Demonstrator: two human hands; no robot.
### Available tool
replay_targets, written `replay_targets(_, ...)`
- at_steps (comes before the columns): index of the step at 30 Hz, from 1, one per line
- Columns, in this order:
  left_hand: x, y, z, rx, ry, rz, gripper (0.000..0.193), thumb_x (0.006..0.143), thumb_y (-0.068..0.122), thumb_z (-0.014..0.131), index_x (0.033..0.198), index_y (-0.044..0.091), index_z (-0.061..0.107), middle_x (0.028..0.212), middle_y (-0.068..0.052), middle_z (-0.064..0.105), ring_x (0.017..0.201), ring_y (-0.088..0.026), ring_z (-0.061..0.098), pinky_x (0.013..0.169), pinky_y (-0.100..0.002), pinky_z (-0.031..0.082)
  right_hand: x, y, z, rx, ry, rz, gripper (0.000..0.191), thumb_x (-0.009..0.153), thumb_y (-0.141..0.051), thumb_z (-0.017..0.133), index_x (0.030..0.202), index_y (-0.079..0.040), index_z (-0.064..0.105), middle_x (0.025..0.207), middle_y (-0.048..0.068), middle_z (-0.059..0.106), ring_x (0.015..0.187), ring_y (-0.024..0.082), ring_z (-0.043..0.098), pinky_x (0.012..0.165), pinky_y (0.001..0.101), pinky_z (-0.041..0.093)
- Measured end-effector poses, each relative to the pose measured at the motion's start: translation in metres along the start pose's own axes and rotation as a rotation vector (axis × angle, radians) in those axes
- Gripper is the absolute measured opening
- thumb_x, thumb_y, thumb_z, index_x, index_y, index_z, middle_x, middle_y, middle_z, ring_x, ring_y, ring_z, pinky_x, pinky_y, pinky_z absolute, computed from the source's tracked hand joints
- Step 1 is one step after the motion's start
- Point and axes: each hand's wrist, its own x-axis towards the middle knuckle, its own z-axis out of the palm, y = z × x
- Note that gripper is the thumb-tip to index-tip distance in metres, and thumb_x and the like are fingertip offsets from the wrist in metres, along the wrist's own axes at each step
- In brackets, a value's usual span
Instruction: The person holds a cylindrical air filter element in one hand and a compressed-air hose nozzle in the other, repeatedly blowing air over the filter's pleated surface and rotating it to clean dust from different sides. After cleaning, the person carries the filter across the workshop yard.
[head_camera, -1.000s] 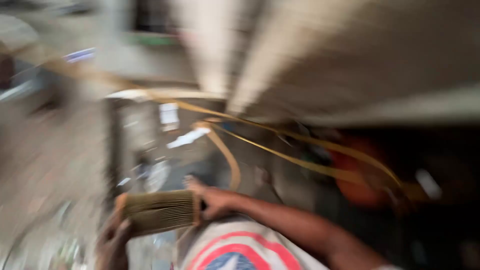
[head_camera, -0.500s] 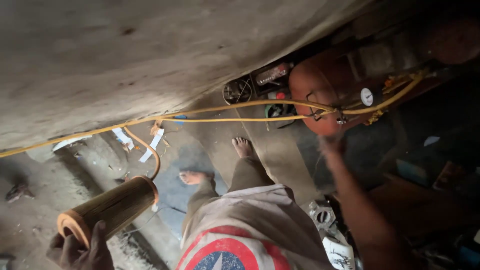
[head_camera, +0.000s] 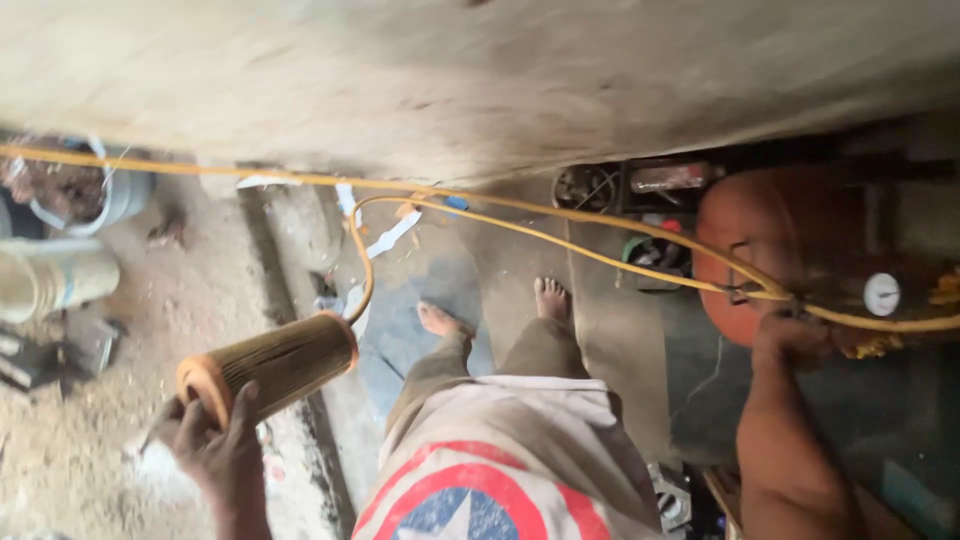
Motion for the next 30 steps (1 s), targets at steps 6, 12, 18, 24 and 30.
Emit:
replay_targets(6, 0.007, -0.028, -0.011, -0.066, 0.021, -0.027, 0.043, 0.094, 0.019, 0.087, 0.122, -0.008, 0.068, 0.139, -0.013, 0.043, 0.125, -0.022, 0.049, 0.107, -0.030, 0.044, -0.076, -0.030, 0.013, 0.188, -0.026, -0.041, 0.051, 0.092, -0.042, 0.074, 0.126, -0.005, 0.067, 0.116, 0.023, 0.072, 0.102, 0.042, 0.068, 0.083, 0.0490, 0.054)
replay_targets(12, 0.029, -0.068, -0.033, -0.155, 0.070, 0.004, 0.040, 0.085, 0.021, 0.091, 0.103, -0.006, 0.067, 0.137, -0.015, 0.045, 0.121, -0.026, 0.051, 0.102, -0.032, 0.047, -0.258, -0.162, 0.039, 0.282, -0.819, -0.980, 0.066, 0.078, -0.039, 0.083, 0.131, -0.006, 0.063, 0.120, 0.026, 0.070, 0.109, 0.045, 0.066, 0.088, 0.0504, 0.052)
replay_targets(18, 0.026, -0.111, -0.111, -0.314, -0.021, 0.010, 0.046, 0.072, 0.028, 0.089, 0.100, -0.004, 0.071, 0.135, -0.018, 0.050, 0.122, -0.031, 0.052, 0.098, -0.038, 0.048, -0.436, -0.321, -0.001, 0.481, -0.500, -1.844, 0.094, 0.060, -0.040, 0.090, 0.136, 0.000, 0.052, 0.125, 0.031, 0.066, 0.115, 0.046, 0.062, 0.100, 0.0534, 0.048)
replay_targets(24, 0.032, -0.244, -0.170, -0.288, -0.017, -0.236, 0.051, 0.077, 0.035, 0.084, 0.110, -0.003, 0.074, 0.131, -0.019, 0.058, 0.122, -0.031, 0.056, 0.102, -0.041, 0.046, -0.600, -0.357, 0.011, 0.167, -1.550, -1.609, 0.051, 0.076, -0.031, 0.083, 0.119, -0.007, 0.069, 0.112, 0.020, 0.076, 0.103, 0.038, 0.071, 0.089, 0.0426, 0.056)
replay_targets(30, 0.021, -0.363, -0.209, -0.518, -0.143, -0.529, 0.059, 0.081, 0.037, 0.082, 0.124, 0.001, 0.064, 0.144, -0.018, 0.054, 0.130, -0.028, 0.051, 0.106, -0.041, 0.040, -0.654, -0.361, 0.022, -0.067, -1.298, -1.731, 0.033, 0.083, -0.028, 0.075, 0.107, -0.006, 0.075, 0.095, 0.023, 0.074, 0.091, 0.041, 0.071, 0.078, 0.0472, 0.056)
